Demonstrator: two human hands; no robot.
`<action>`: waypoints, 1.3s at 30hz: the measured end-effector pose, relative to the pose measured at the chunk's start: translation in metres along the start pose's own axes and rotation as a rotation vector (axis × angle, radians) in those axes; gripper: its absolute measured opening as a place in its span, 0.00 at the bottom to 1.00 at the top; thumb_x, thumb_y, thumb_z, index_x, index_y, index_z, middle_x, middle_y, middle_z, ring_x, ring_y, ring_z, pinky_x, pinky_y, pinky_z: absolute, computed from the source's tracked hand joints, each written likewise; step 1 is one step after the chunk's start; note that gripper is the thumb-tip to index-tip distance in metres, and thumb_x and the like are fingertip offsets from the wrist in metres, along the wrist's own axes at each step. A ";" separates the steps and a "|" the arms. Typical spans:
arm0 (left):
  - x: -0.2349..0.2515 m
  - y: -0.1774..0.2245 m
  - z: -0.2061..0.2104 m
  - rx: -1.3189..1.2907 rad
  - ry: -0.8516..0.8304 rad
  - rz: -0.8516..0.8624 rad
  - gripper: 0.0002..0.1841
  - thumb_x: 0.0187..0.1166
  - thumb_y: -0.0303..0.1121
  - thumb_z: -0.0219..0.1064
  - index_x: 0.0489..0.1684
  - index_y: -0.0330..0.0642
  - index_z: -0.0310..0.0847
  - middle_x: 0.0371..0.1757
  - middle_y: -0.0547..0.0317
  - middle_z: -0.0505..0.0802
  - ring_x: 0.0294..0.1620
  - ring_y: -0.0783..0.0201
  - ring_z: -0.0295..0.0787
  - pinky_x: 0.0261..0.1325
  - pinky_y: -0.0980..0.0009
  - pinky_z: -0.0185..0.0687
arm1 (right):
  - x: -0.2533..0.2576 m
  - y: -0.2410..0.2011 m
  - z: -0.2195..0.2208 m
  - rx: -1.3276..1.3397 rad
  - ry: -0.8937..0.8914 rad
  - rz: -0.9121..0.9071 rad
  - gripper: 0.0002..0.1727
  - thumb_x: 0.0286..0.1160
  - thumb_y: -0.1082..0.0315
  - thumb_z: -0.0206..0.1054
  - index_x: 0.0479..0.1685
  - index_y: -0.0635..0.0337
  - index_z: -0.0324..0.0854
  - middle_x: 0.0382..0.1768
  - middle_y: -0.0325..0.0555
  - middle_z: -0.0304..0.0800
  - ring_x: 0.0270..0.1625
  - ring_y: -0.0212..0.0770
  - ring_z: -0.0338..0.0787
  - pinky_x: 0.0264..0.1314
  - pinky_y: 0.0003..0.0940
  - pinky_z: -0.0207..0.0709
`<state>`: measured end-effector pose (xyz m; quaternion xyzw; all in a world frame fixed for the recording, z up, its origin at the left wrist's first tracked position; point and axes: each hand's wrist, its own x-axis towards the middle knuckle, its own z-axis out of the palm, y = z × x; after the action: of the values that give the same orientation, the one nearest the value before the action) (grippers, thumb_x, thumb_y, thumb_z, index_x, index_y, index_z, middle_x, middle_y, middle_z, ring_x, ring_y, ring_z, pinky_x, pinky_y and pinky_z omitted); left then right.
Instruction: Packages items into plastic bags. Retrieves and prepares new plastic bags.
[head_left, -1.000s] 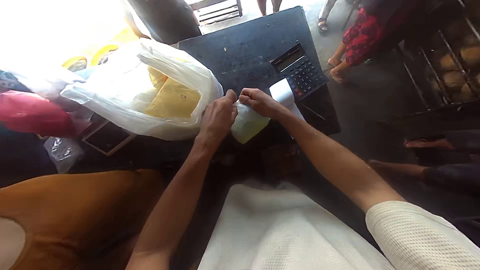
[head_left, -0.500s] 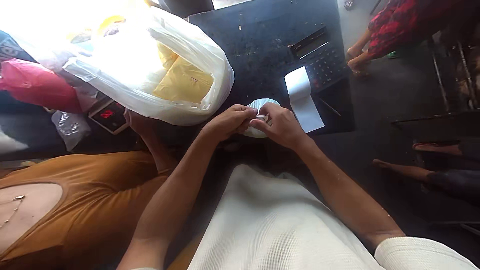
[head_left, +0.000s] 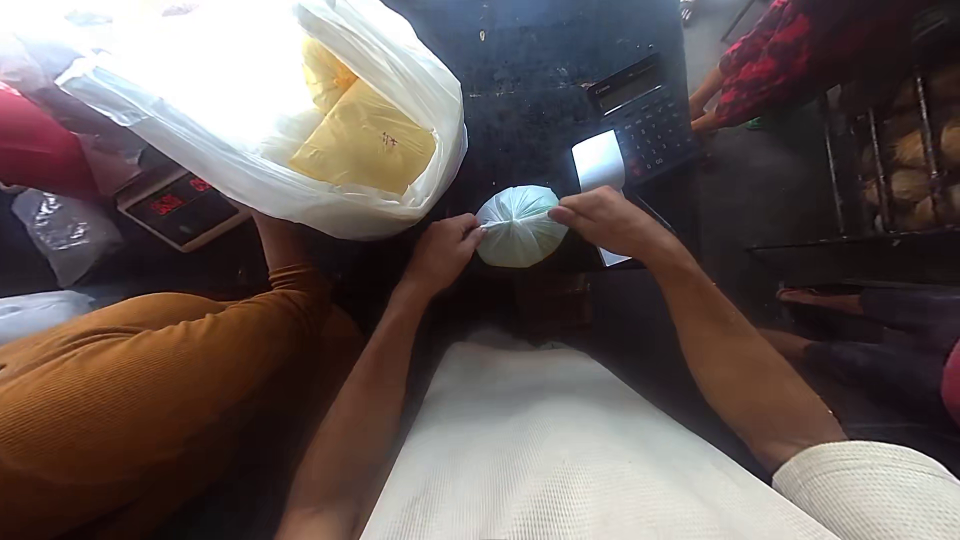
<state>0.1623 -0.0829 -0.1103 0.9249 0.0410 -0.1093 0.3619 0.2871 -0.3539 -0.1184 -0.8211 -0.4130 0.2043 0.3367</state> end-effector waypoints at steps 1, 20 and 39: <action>0.000 0.006 -0.005 -0.235 -0.020 -0.009 0.12 0.88 0.38 0.61 0.45 0.41 0.87 0.30 0.61 0.87 0.26 0.68 0.78 0.32 0.68 0.74 | 0.004 -0.015 -0.006 0.034 -0.012 -0.050 0.26 0.91 0.51 0.52 0.22 0.56 0.76 0.16 0.40 0.72 0.22 0.40 0.76 0.27 0.44 0.69; 0.033 0.017 0.051 -0.207 0.526 -0.042 0.10 0.83 0.36 0.66 0.46 0.38 0.89 0.37 0.55 0.94 0.38 0.63 0.92 0.47 0.59 0.90 | 0.068 0.015 0.039 -0.357 0.150 0.216 0.24 0.90 0.49 0.51 0.31 0.58 0.79 0.27 0.53 0.86 0.36 0.58 0.90 0.33 0.61 0.77; 0.051 0.043 0.056 -0.127 0.527 0.113 0.10 0.78 0.33 0.64 0.46 0.39 0.88 0.37 0.50 0.91 0.40 0.50 0.92 0.41 0.50 0.87 | 0.057 -0.061 0.001 -0.244 0.072 -0.283 0.26 0.92 0.51 0.50 0.33 0.59 0.84 0.25 0.47 0.85 0.29 0.44 0.87 0.32 0.47 0.81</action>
<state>0.2085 -0.1522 -0.1337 0.8978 0.0890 0.1581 0.4013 0.2865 -0.2806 -0.0784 -0.7963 -0.5337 0.0738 0.2749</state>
